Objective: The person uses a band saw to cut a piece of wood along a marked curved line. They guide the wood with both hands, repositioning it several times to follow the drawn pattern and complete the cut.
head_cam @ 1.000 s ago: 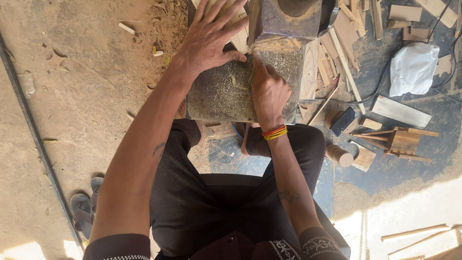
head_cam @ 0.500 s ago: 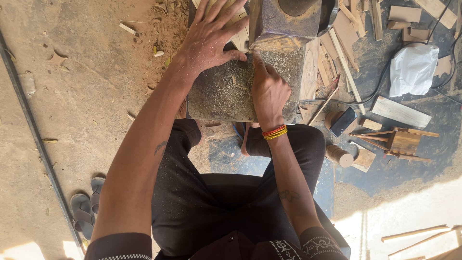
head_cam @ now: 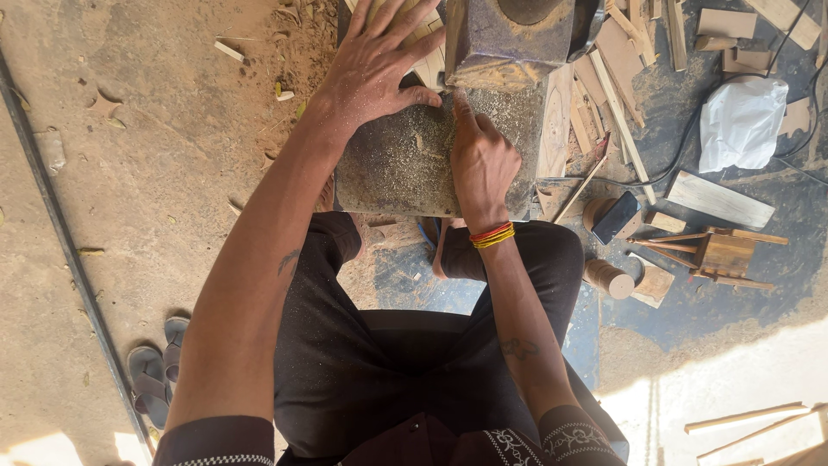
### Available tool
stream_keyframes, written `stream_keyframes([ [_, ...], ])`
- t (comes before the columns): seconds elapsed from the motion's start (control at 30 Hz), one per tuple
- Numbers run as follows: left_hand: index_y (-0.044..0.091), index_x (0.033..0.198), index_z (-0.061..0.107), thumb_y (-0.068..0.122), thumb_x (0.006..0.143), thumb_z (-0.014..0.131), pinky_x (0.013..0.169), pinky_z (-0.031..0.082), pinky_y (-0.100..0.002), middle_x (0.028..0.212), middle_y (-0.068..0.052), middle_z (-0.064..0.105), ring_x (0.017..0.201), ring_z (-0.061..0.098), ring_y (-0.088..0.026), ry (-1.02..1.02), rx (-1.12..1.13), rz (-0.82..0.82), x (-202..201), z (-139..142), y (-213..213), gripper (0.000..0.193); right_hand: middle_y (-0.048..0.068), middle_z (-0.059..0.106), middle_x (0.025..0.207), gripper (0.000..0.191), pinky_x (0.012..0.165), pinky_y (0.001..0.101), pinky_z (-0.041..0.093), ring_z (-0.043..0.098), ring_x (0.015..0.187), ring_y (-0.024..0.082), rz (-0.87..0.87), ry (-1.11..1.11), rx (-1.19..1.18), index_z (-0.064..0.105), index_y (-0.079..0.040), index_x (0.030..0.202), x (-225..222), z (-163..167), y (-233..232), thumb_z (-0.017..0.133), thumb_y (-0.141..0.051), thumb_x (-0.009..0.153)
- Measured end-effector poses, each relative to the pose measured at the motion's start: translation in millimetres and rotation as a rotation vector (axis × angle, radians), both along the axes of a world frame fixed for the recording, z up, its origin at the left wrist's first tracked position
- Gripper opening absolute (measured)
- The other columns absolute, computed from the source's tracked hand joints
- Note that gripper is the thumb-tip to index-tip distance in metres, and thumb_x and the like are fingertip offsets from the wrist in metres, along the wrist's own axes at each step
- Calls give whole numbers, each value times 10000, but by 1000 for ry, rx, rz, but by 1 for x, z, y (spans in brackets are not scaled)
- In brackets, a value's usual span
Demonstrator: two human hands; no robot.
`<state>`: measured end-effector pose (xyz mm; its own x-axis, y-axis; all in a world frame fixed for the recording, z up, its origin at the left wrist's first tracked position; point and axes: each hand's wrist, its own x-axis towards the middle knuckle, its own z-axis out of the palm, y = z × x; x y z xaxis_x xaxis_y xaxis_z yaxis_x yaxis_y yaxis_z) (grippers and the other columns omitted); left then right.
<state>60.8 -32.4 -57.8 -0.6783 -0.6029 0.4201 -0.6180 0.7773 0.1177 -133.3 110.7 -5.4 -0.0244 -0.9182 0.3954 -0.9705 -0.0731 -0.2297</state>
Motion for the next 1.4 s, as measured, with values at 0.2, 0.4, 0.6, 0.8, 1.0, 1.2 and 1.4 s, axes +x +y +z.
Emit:
stream_keyframes([
  [0.2,323,1575,504,862,880,671,1327,62,-563,1776,-7,268,1609,132,-306,-15,73,32,-1,0,1,895,-1,663,695,401,367,283,404,542,447,86,1,-6,-14,696,-180,1370,1,1,0,611,-51,1000],
  [0.4,267,1672,459,873,866,641,1281,74,-605,1749,-111,254,1579,121,-352,-49,136,15,-3,5,-4,1024,-8,651,693,417,407,288,420,547,478,85,-17,-17,-38,682,-247,1365,1,1,2,619,-47,1005],
  [0.6,154,1661,420,870,796,610,1320,74,-599,1742,-94,299,1601,162,-325,-26,294,15,0,18,0,1140,-33,688,710,378,370,265,351,484,443,55,-42,-107,-56,700,-204,1296,1,4,19,619,-17,977],
  [0.8,88,1592,448,840,933,545,1205,102,-591,1628,-198,398,1492,267,-384,17,200,-84,2,36,-6,1005,-15,744,823,349,334,253,325,449,419,32,26,-221,-107,697,-192,1306,-1,12,20,616,-6,1022],
  [1.0,141,1449,515,249,1054,528,1274,235,-532,1443,-135,591,1464,445,-299,156,219,-103,7,49,-4,410,-12,671,791,415,346,253,338,432,424,58,39,-89,-37,670,-173,1374,4,15,14,588,-6,1003],
  [1.2,72,1453,485,74,992,735,1142,352,-517,1425,-146,641,1368,532,-341,205,88,-93,5,42,-9,524,-7,651,730,223,429,318,384,472,460,100,-111,-209,-48,684,-145,1153,2,14,24,588,-20,995],
  [1.4,153,1520,506,148,1057,734,1040,448,-545,1168,-130,728,1119,683,-336,165,247,48,-13,22,-21,516,14,706,798,128,399,275,407,574,495,89,-81,-266,-124,695,-116,1095,-3,9,15,611,-60,1015],
])
